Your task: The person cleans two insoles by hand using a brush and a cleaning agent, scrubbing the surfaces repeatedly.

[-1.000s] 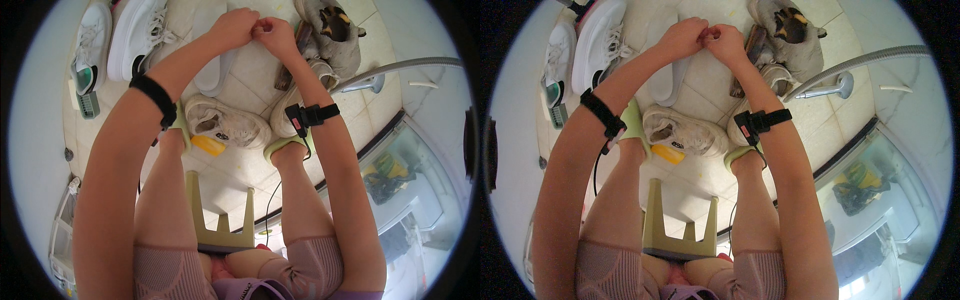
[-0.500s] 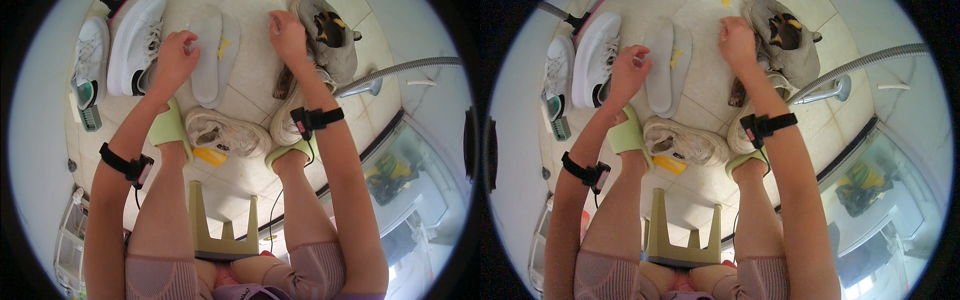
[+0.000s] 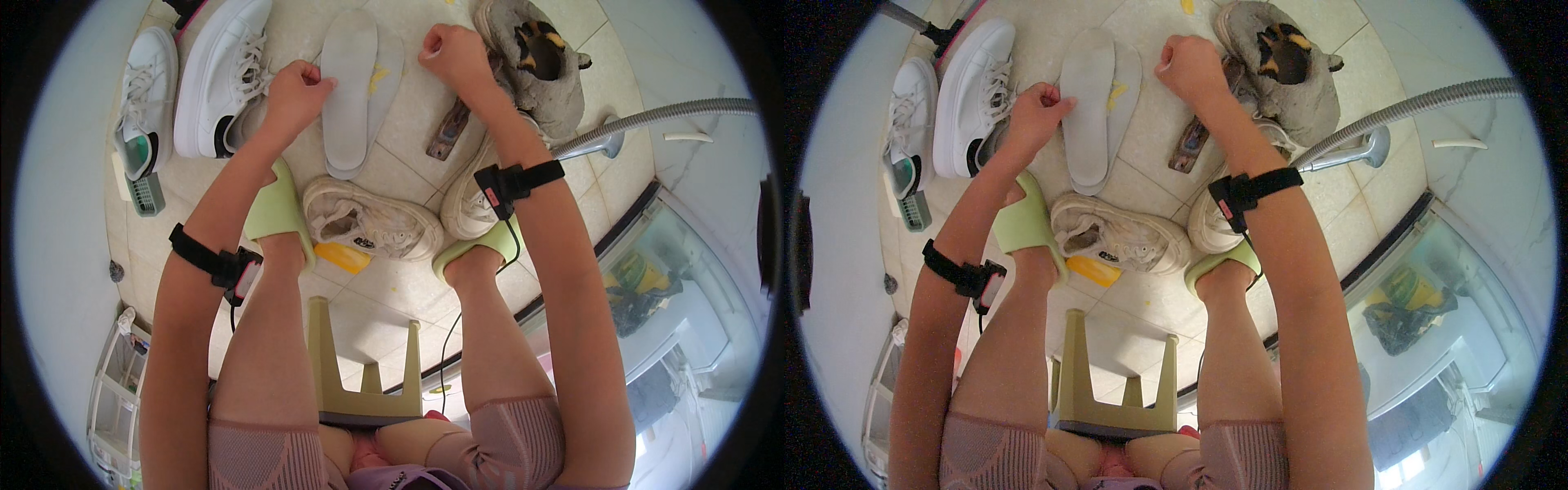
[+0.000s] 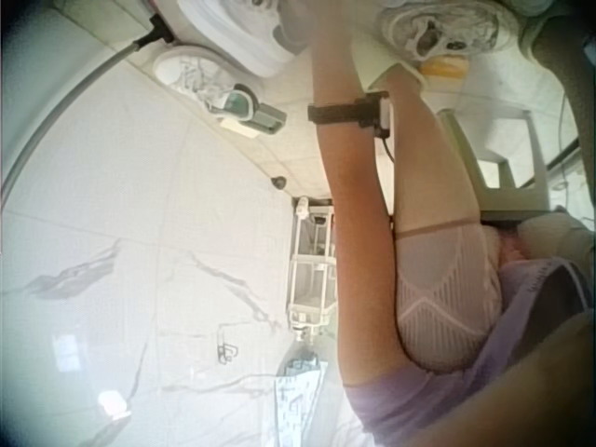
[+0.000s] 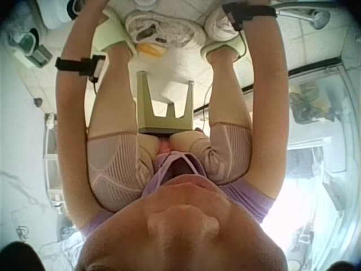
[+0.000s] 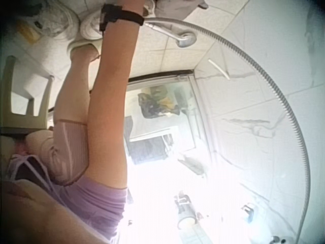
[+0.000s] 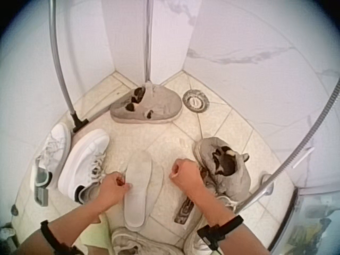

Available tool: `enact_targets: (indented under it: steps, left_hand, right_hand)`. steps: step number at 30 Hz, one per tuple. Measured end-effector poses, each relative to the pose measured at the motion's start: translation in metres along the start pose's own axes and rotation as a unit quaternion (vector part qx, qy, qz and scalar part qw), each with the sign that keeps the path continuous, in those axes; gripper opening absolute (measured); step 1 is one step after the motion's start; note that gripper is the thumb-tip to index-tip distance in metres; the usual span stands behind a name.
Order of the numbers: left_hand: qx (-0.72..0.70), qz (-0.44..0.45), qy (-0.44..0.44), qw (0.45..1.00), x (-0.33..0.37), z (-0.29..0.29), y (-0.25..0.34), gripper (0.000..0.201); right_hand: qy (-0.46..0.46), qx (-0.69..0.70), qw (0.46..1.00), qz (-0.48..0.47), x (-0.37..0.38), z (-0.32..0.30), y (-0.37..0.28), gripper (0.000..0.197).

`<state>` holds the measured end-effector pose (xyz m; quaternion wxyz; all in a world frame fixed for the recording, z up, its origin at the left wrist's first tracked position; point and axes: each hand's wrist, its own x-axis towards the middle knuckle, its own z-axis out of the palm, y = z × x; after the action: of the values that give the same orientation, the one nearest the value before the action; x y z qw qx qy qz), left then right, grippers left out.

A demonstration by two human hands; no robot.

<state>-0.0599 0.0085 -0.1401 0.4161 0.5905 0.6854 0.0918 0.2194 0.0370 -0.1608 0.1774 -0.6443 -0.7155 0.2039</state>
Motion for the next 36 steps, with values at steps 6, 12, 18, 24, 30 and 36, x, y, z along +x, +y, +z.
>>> enact_targets:
  steps: [6,12,18,24,30,36]
  left_hand:
    - [-0.332,-0.068,-0.046,0.94,-0.009,-0.016,0.006,0.016]
    - [-0.117,0.007,0.056,0.992,0.003,-0.044,-0.023,0.032]
    - [0.198,0.311,0.197,0.908,-0.04,-0.02,0.012,0.047]
    - [0.126,0.178,-0.115,0.969,-0.08,0.002,0.018,0.056]
    - [0.05,0.15,-0.071,0.985,-0.075,0.024,0.028,0.057]
    - [0.13,0.252,-0.017,0.959,-0.057,0.025,0.036,0.052]
  right_hand:
    - [-0.048,0.072,0.996,0.011,-0.039,0.016,-0.025,0.012]
    - [-0.032,-0.028,0.999,0.027,-0.041,0.015,-0.047,0.015]
    - [-0.088,0.124,0.981,0.117,-0.043,-0.004,-0.063,0.015]
    - [-0.051,0.335,0.933,0.123,-0.058,0.002,-0.074,0.014]
    - [-0.036,0.393,0.901,0.182,-0.07,-0.012,-0.056,0.012]
    - [-0.004,0.348,0.922,0.17,-0.071,-0.006,-0.064,0.018]
